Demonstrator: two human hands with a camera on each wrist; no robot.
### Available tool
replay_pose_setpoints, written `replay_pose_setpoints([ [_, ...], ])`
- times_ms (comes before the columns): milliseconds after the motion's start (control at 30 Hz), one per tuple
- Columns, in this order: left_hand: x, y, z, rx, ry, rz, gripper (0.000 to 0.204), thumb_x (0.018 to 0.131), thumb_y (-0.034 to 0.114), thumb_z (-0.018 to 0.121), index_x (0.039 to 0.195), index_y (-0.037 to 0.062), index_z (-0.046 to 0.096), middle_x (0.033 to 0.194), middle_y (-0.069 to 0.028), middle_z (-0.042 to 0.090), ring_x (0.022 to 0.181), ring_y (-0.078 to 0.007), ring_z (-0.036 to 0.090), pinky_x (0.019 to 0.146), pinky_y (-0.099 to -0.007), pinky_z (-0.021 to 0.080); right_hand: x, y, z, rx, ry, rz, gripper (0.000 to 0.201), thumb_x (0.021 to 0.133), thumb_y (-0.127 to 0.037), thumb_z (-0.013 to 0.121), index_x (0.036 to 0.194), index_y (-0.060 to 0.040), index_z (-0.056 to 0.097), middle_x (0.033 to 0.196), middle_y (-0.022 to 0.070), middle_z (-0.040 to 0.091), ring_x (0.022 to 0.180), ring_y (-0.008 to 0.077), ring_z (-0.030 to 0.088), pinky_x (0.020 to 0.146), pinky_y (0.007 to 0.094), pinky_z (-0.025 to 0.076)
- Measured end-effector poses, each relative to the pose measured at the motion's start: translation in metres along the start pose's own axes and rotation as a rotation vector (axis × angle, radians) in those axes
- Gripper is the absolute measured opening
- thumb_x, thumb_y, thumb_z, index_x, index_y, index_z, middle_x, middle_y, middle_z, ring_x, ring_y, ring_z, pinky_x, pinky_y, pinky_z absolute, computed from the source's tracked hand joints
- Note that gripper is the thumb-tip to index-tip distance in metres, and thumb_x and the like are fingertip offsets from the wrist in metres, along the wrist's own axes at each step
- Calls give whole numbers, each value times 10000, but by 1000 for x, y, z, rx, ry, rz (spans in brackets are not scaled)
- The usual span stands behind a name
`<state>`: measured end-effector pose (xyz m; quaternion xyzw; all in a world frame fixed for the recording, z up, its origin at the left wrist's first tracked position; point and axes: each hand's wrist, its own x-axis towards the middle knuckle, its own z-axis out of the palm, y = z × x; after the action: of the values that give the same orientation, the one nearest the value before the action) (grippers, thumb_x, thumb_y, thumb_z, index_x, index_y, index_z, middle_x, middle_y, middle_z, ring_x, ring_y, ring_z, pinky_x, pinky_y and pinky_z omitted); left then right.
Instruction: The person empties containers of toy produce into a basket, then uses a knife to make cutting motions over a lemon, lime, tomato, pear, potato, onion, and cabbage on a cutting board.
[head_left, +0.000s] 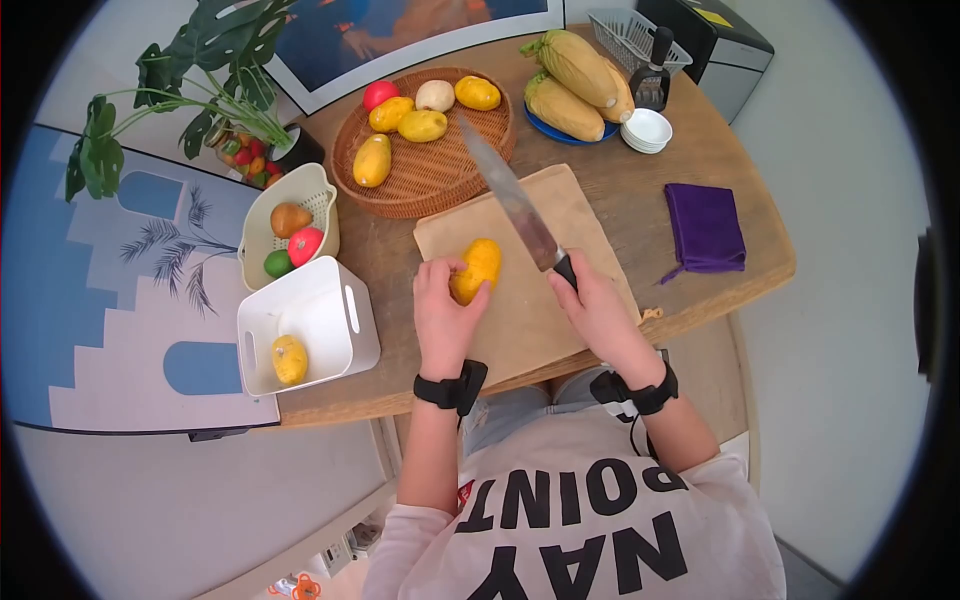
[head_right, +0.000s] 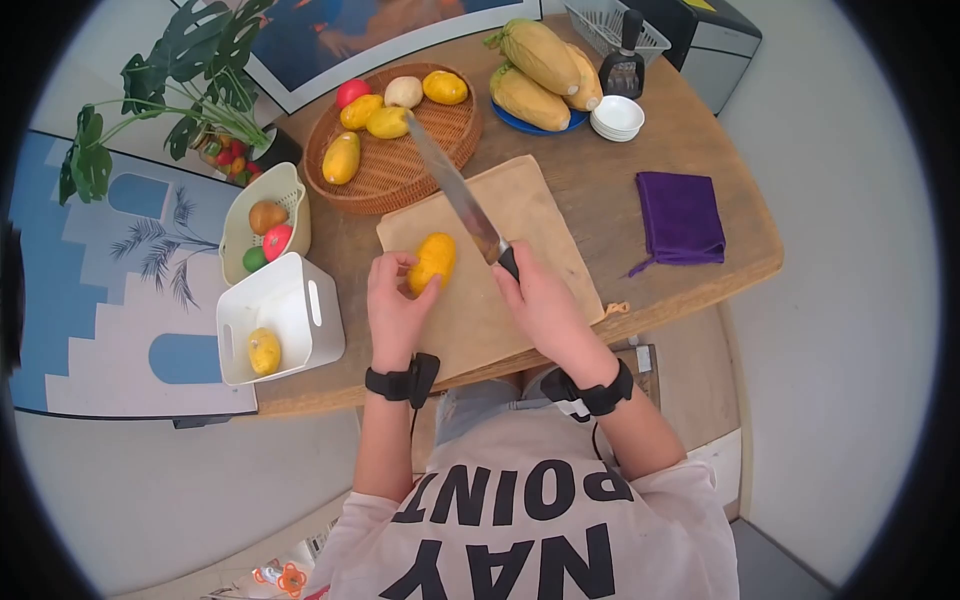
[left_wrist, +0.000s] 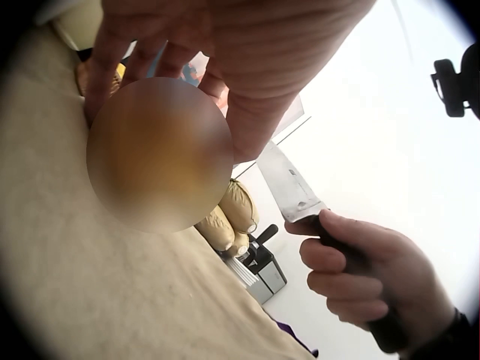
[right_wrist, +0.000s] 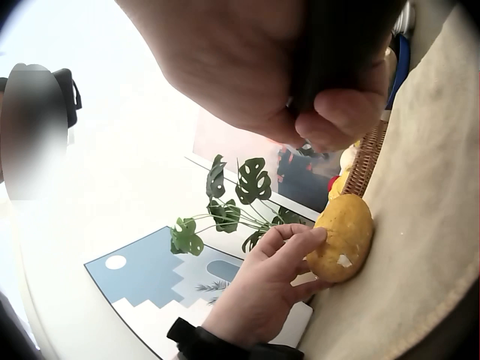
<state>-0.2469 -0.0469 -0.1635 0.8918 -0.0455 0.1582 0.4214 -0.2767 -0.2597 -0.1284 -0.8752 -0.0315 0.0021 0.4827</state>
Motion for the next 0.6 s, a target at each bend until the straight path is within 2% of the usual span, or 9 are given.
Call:
replay_pose_setpoints([
  [33, 0, -1, 1, -1, 7, 11, 353, 760, 121, 815, 1038, 62, 605, 1056, -127, 591, 1033, -352, 574, 899, -435, 492, 1, -4, -1, 16, 30, 32, 235, 1018, -210, 591, 1110, -7, 515, 872, 286, 659, 849, 495, 645, 696, 546, 503],
  [133, -1, 2, 1, 5, -1, 19, 351, 763, 116, 809, 1043, 60, 606, 1066, -135, 592, 1034, -357, 578, 906, -434, 492, -2, 10, 4, -223, -135, -76, 236, 1017, -208, 592, 1128, -16, 511, 860, 280, 659, 840, 491, 644, 696, 547, 501],
  [267, -4, 12, -3, 39, -27, 4, 348, 766, 121, 797, 1055, 61, 612, 1093, -144, 596, 1043, -368, 578, 921, -442, 488, -7, 1, -1, -154, -32, -63, 236, 1019, -201, 581, 1111, -1, 496, 855, 273, 664, 836, 484, 649, 696, 549, 502],
  [333, -4, 14, -3, 87, 5, 50, 331, 768, 121, 786, 1050, 64, 621, 1106, -146, 600, 1042, -363, 577, 926, -450, 482, -4, -11, -2, -149, 27, -47, 238, 1015, -196, 579, 1094, 10, 491, 853, 272, 669, 829, 475, 657, 690, 546, 506],
  [433, 1, 26, -2, 249, 41, 194, 304, 766, 98, 777, 1037, 73, 641, 1115, -118, 613, 1030, -342, 582, 901, -445, 480, -9, 4, 12, -353, -127, -80, 229, 1006, -196, 584, 1069, 7, 496, 838, 259, 677, 809, 455, 672, 676, 536, 521],
  [467, 2, 31, -3, 322, 53, 249, 296, 764, 87, 775, 1032, 77, 648, 1116, -103, 619, 1024, -333, 584, 888, -440, 480, -10, 7, 13, -346, -126, -63, 236, 1006, -197, 587, 1090, 1, 488, 832, 260, 673, 803, 460, 667, 675, 543, 518],
  [600, 5, 36, -2, 418, -26, 262, 240, 774, 91, 762, 992, 101, 661, 1115, -72, 632, 1024, -318, 573, 856, -443, 461, -14, 9, 13, -321, -140, -31, 247, 1006, -204, 592, 1119, -15, 478, 804, 258, 665, 786, 469, 660, 669, 556, 509],
])
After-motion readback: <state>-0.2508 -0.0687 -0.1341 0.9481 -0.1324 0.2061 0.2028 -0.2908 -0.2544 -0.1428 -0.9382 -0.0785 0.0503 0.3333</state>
